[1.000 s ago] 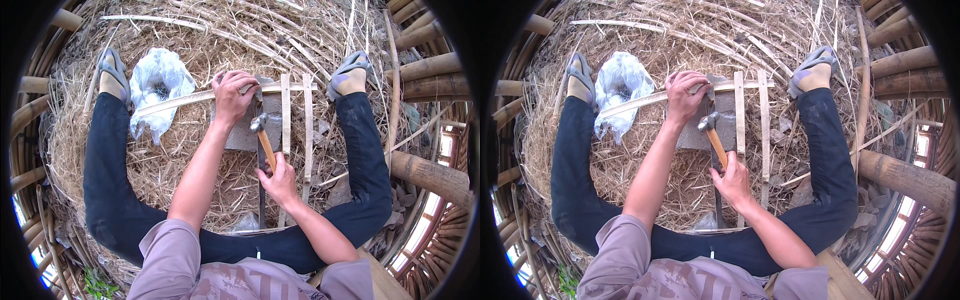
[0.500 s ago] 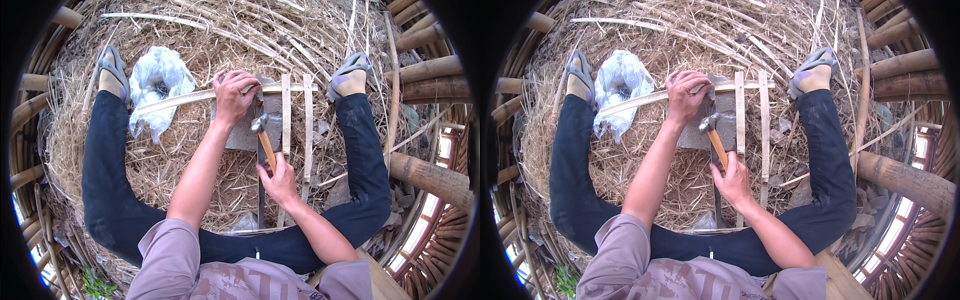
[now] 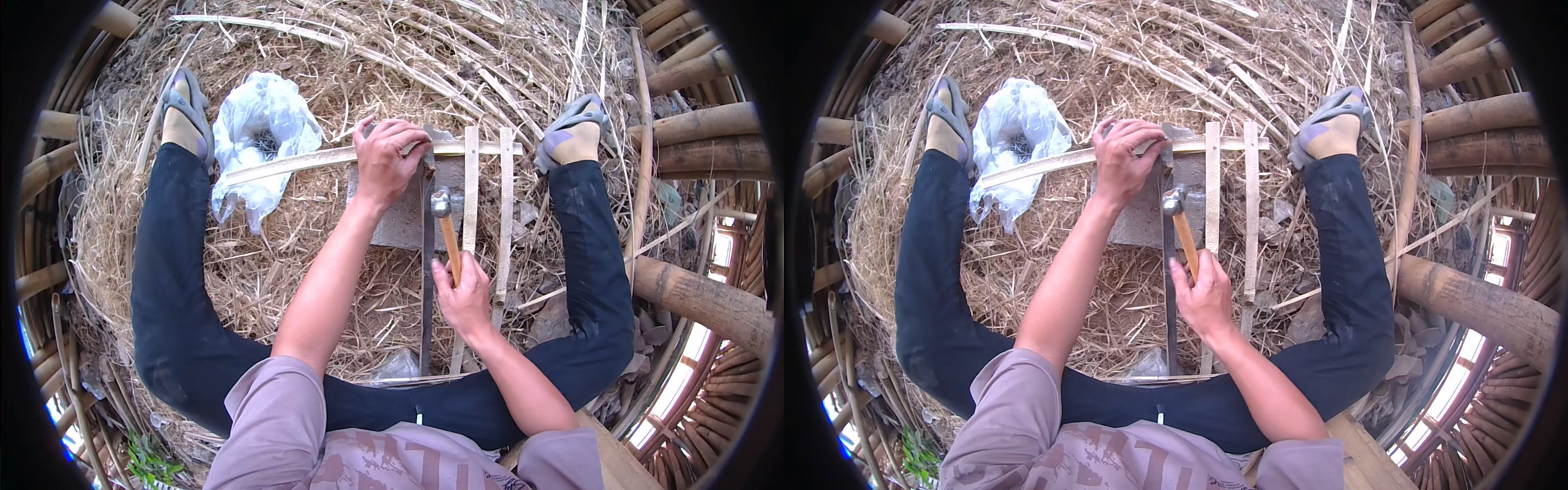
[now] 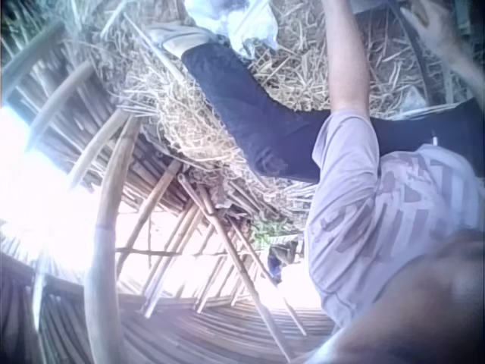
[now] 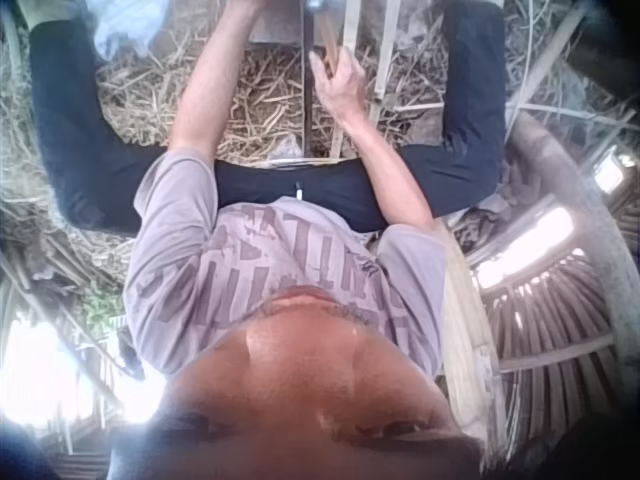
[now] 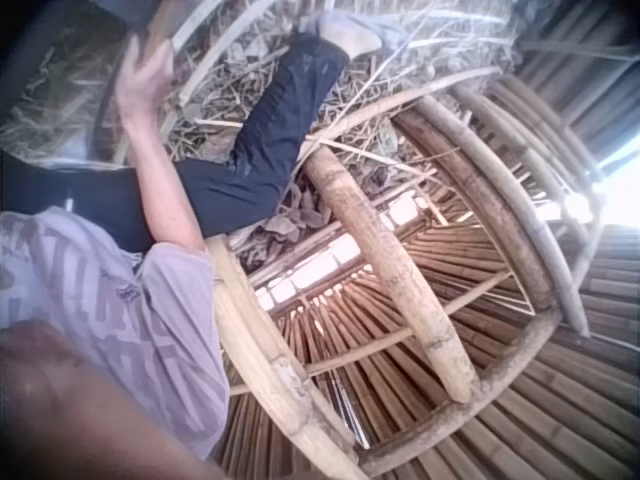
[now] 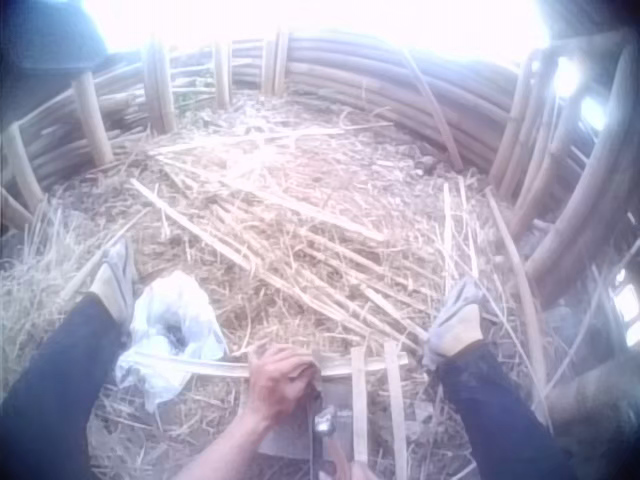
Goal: The person constructs a bamboo structure by positioning bamboo strips, grabbing a nail from a bag, and hammering the nail into the bamboo strips with a hammer.
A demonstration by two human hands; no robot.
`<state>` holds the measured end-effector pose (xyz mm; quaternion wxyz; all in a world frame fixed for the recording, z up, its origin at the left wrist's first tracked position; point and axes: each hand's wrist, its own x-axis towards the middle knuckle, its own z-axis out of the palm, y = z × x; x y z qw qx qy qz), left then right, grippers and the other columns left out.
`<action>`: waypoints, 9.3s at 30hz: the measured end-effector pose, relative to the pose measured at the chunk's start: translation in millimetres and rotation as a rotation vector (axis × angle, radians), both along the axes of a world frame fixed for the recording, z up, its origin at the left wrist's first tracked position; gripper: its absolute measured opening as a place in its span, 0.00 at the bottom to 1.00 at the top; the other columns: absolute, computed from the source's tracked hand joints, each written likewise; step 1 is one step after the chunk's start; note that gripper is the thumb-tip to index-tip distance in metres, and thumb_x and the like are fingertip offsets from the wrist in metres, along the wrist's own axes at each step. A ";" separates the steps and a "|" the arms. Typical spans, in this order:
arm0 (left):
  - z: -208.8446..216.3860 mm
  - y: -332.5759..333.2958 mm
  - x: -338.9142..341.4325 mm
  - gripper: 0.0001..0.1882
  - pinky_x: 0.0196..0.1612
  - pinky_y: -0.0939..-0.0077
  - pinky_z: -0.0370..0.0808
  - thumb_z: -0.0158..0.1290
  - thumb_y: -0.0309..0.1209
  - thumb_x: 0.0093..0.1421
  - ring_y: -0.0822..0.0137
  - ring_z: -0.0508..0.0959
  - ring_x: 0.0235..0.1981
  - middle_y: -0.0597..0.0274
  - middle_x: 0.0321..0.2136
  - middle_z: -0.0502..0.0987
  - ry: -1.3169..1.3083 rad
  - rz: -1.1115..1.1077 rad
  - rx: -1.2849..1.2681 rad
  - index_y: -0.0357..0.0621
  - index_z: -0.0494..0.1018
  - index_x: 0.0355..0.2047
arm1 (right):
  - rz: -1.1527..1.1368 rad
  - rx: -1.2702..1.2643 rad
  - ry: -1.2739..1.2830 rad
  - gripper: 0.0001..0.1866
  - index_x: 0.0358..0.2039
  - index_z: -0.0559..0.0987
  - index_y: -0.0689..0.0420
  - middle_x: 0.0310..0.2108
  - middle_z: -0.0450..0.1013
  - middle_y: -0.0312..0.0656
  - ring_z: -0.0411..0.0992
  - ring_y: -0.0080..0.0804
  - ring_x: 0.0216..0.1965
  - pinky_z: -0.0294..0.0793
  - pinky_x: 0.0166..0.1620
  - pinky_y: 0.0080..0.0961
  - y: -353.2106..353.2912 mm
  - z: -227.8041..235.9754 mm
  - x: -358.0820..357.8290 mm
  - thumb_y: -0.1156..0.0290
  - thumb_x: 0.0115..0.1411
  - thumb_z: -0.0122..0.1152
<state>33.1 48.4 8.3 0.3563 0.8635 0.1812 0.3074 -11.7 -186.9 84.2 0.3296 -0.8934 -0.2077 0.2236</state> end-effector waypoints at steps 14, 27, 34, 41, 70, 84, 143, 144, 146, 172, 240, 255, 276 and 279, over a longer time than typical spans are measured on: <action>0.0 0.4 -0.9 0.05 0.66 0.55 0.53 0.64 0.40 0.58 0.71 0.78 0.47 0.77 0.37 0.84 0.035 -0.007 0.013 0.58 0.84 0.32 | 0.028 0.008 -0.065 0.17 0.29 0.69 0.62 0.23 0.69 0.48 0.71 0.41 0.22 0.70 0.27 0.38 -0.8 -4.7 4.0 0.63 0.64 0.64; -0.4 -0.1 1.5 0.03 0.65 0.53 0.52 0.64 0.38 0.57 0.73 0.79 0.45 0.78 0.35 0.84 0.003 0.003 0.011 0.59 0.83 0.32 | 0.064 0.064 -0.096 0.14 0.29 0.69 0.61 0.20 0.68 0.45 0.69 0.38 0.19 0.67 0.22 0.37 -2.3 -10.1 3.5 0.65 0.67 0.59; -0.7 0.5 0.5 0.04 0.65 0.53 0.53 0.65 0.38 0.57 0.73 0.78 0.46 0.78 0.35 0.83 0.006 -0.002 0.023 0.60 0.83 0.32 | 0.031 0.036 -0.023 0.15 0.28 0.69 0.61 0.20 0.67 0.45 0.69 0.39 0.19 0.67 0.23 0.38 -0.9 -7.1 3.6 0.65 0.67 0.58; -1.2 0.8 0.6 0.04 0.65 0.53 0.53 0.65 0.39 0.56 0.73 0.78 0.45 0.78 0.34 0.83 0.001 0.000 0.022 0.59 0.83 0.31 | 0.033 0.033 -0.014 0.15 0.28 0.69 0.61 0.20 0.68 0.46 0.69 0.39 0.19 0.67 0.23 0.38 -1.3 -7.9 2.7 0.65 0.68 0.56; 0.3 0.4 0.5 0.03 0.65 0.53 0.52 0.64 0.38 0.57 0.73 0.79 0.45 0.78 0.36 0.84 -0.013 0.000 0.024 0.59 0.83 0.31 | -0.027 0.092 -0.152 0.09 0.37 0.73 0.62 0.17 0.68 0.47 0.70 0.38 0.17 0.66 0.23 0.35 19.0 40.5 41.4 0.69 0.70 0.52; -2.2 5.4 -5.7 0.03 0.64 0.51 0.52 0.65 0.37 0.55 0.72 0.79 0.45 0.77 0.35 0.83 -0.007 0.014 0.051 0.58 0.83 0.31 | 0.076 0.073 -0.169 0.09 0.44 0.71 0.63 0.21 0.72 0.56 0.75 0.57 0.24 0.69 0.27 0.46 45.1 45.0 57.9 0.71 0.69 0.50; 1.1 2.7 0.7 0.06 0.64 0.48 0.51 0.66 0.36 0.51 0.73 0.79 0.42 0.78 0.35 0.84 -0.045 0.000 -0.026 0.58 0.83 0.30 | 0.057 -0.064 -0.223 0.10 0.47 0.71 0.62 0.23 0.73 0.57 0.75 0.59 0.24 0.71 0.25 0.47 48.9 24.3 46.4 0.72 0.68 0.50; 0.8 2.8 0.6 0.06 0.64 0.48 0.51 0.66 0.36 0.51 0.73 0.79 0.42 0.78 0.35 0.84 -0.046 -0.001 -0.026 0.58 0.83 0.31 | 0.065 -0.047 -0.243 0.10 0.47 0.71 0.63 0.22 0.73 0.57 0.75 0.59 0.24 0.71 0.25 0.47 47.7 23.8 46.6 0.72 0.68 0.51; 1.0 3.3 -0.5 0.06 0.64 0.48 0.51 0.66 0.36 0.51 0.73 0.79 0.42 0.78 0.35 0.84 -0.046 -0.001 -0.023 0.59 0.83 0.31 | 0.104 -0.123 -0.230 0.09 0.46 0.70 0.63 0.22 0.73 0.56 0.75 0.59 0.23 0.71 0.25 0.47 51.0 26.5 48.7 0.73 0.68 0.51; -2.2 1.9 -0.5 0.06 0.65 0.47 0.50 0.67 0.36 0.51 0.74 0.79 0.44 0.80 0.35 0.84 -0.045 -0.014 -0.042 0.61 0.83 0.30 | 0.082 -0.025 -0.334 0.07 0.43 0.70 0.63 0.19 0.72 0.55 0.75 0.58 0.21 0.69 0.23 0.47 56.3 38.0 43.0 0.74 0.68 0.51; -1.8 3.8 0.5 0.04 0.66 0.53 0.48 0.66 0.36 0.53 0.73 0.78 0.44 0.80 0.34 0.83 -0.041 -0.018 -0.007 0.59 0.83 0.30 | 0.084 -0.024 -0.219 0.06 0.40 0.71 0.63 0.19 0.70 0.50 0.74 0.48 0.19 0.69 0.23 0.39 56.3 27.2 56.4 0.74 0.69 0.50; -5.5 2.8 0.9 0.03 0.65 0.55 0.50 0.66 0.35 0.53 0.73 0.79 0.43 0.80 0.34 0.84 -0.052 -0.019 -0.021 0.58 0.83 0.29 | 0.075 -0.047 -0.166 0.06 0.41 0.71 0.64 0.19 0.70 0.52 0.75 0.53 0.20 0.69 0.22 0.41 55.6 23.6 55.3 0.74 0.69 0.50; -7.0 -1.3 4.5 0.02 0.61 0.63 0.56 0.66 0.36 0.54 0.74 0.78 0.42 0.80 0.34 0.84 -0.084 -0.013 0.003 0.58 0.84 0.29 | 0.165 -0.201 -0.259 0.06 0.42 0.70 0.64 0.15 0.68 0.48 0.74 0.48 0.17 0.67 0.20 0.40 50.1 28.3 62.6 0.74 0.69 0.51; -8.3 10.1 -9.1 0.02 0.61 0.63 0.56 0.65 0.36 0.54 0.74 0.79 0.43 0.80 0.35 0.84 -0.027 0.001 0.020 0.58 0.84 0.29 | 0.117 -0.038 -0.246 0.07 0.42 0.70 0.64 0.16 0.69 0.50 0.74 0.51 0.18 0.68 0.21 0.41 55.0 23.5 48.0 0.74 0.68 0.51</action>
